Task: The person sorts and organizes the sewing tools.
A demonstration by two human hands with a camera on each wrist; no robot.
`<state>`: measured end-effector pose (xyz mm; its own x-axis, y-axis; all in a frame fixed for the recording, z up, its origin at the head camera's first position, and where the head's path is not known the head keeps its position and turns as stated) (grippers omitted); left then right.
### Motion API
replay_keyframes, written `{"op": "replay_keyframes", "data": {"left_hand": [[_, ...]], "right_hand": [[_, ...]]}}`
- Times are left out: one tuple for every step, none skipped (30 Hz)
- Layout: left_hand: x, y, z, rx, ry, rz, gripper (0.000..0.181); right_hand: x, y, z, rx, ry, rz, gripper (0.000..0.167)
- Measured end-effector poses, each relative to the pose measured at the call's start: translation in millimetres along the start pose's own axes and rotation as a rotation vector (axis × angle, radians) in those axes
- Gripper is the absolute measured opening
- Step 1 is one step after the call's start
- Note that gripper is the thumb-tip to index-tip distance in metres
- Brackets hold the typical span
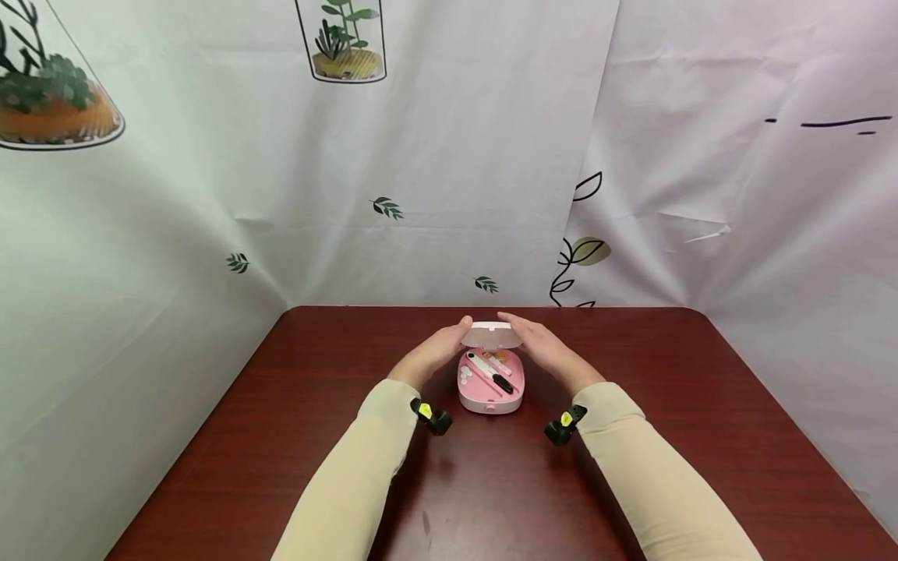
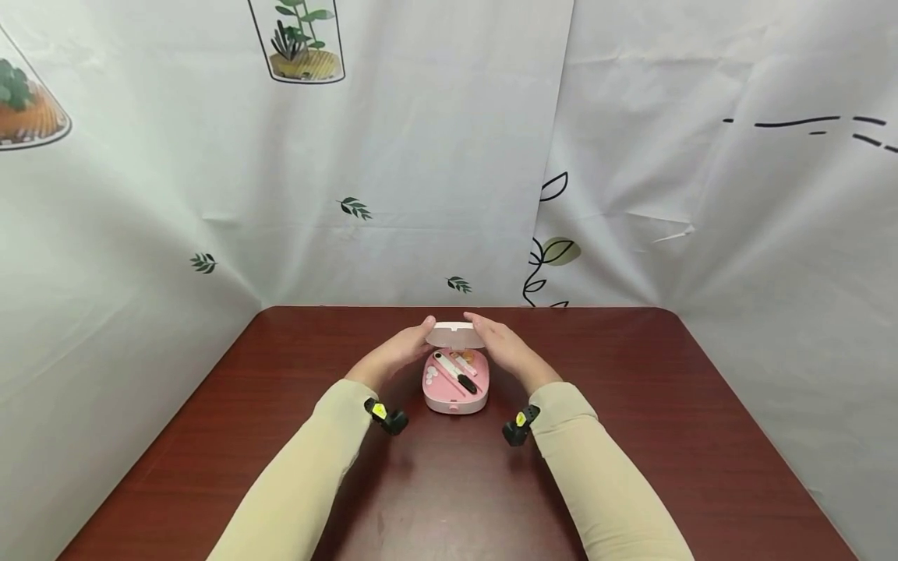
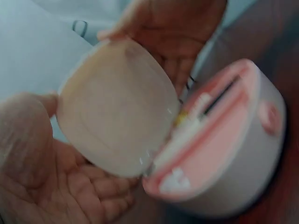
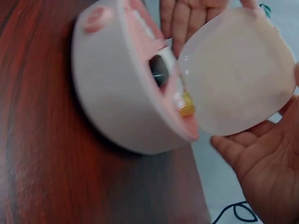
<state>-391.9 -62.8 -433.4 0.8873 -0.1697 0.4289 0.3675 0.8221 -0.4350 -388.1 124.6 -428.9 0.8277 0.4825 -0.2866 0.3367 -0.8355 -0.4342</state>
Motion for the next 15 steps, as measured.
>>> {"op": "replay_keyframes", "data": {"left_hand": [[0.0, 0.1, -2.9, -0.022, 0.006, 0.003, 0.075], [0.2, 0.4, -5.2, -0.038, 0.017, 0.003, 0.076], [0.2, 0.9, -7.7, -0.055, 0.031, 0.002, 0.077], [-0.4, 1.2, -9.9, -0.073, 0.050, 0.006, 0.079], [-0.7, 1.4, -12.2, -0.087, 0.067, 0.009, 0.080], [-0.8, 1.7, -13.8, -0.101, 0.088, 0.014, 0.081], [-0.5, 2.0, -15.8, -0.116, 0.103, 0.017, 0.081], [-0.2, 2.0, -17.2, -0.129, 0.128, 0.024, 0.080], [0.0, 2.3, -19.0, -0.143, 0.150, 0.031, 0.080], [0.3, 2.5, -20.9, -0.157, 0.166, 0.034, 0.078], [0.9, 2.8, -22.6, -0.170, 0.182, 0.037, 0.077], [1.7, 3.2, -23.9, -0.182, 0.198, 0.039, 0.075], [2.2, 3.6, -25.1, -0.197, 0.219, 0.040, 0.073], [3.4, 3.9, -26.0, -0.208, 0.237, 0.040, 0.072], [4.2, 4.2, -26.6, -0.229, 0.260, 0.043, 0.070]], "right_hand": [[0.8, 0.0, 1.2, 0.025, -0.019, -0.009, 0.056], [1.8, 0.2, 2.1, 0.052, -0.037, -0.020, 0.056], [3.1, 0.4, 3.5, 0.070, -0.051, -0.026, 0.055], [4.4, 0.9, 4.5, 0.087, -0.071, -0.036, 0.055], [6.0, 1.3, 4.9, 0.096, -0.086, -0.041, 0.054], [7.5, 2.0, 4.9, 0.106, -0.111, -0.050, 0.054], [9.0, 2.8, 4.9, 0.109, -0.133, -0.054, 0.053], [10.7, 3.2, 4.8, 0.118, -0.148, -0.055, 0.052], [12.5, 3.8, 4.1, 0.120, -0.169, -0.055, 0.051], [14.2, 4.4, 3.4, 0.136, -0.193, -0.057, 0.050], [15.7, 4.9, 2.7, 0.152, -0.213, -0.057, 0.049], [17.1, 5.6, 2.1, 0.170, -0.233, -0.059, 0.048], [18.6, 6.1, 1.4, 0.193, -0.245, -0.061, 0.048], [20.0, 6.7, 1.1, 0.214, -0.255, -0.065, 0.048], [21.3, 7.5, 0.5, 0.235, -0.274, -0.072, 0.048]]}}
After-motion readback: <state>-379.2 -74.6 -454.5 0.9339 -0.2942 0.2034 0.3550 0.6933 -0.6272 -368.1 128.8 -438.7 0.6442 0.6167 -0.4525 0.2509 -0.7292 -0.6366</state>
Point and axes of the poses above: each hand's wrist, its own x-axis away from the middle knuckle, its own y-axis out of the palm, z = x × y, the point moved 6 cm from there along -x, towards the middle knuckle, and after that the axes turned 15 degrees about -y, right-handed, at the moved point
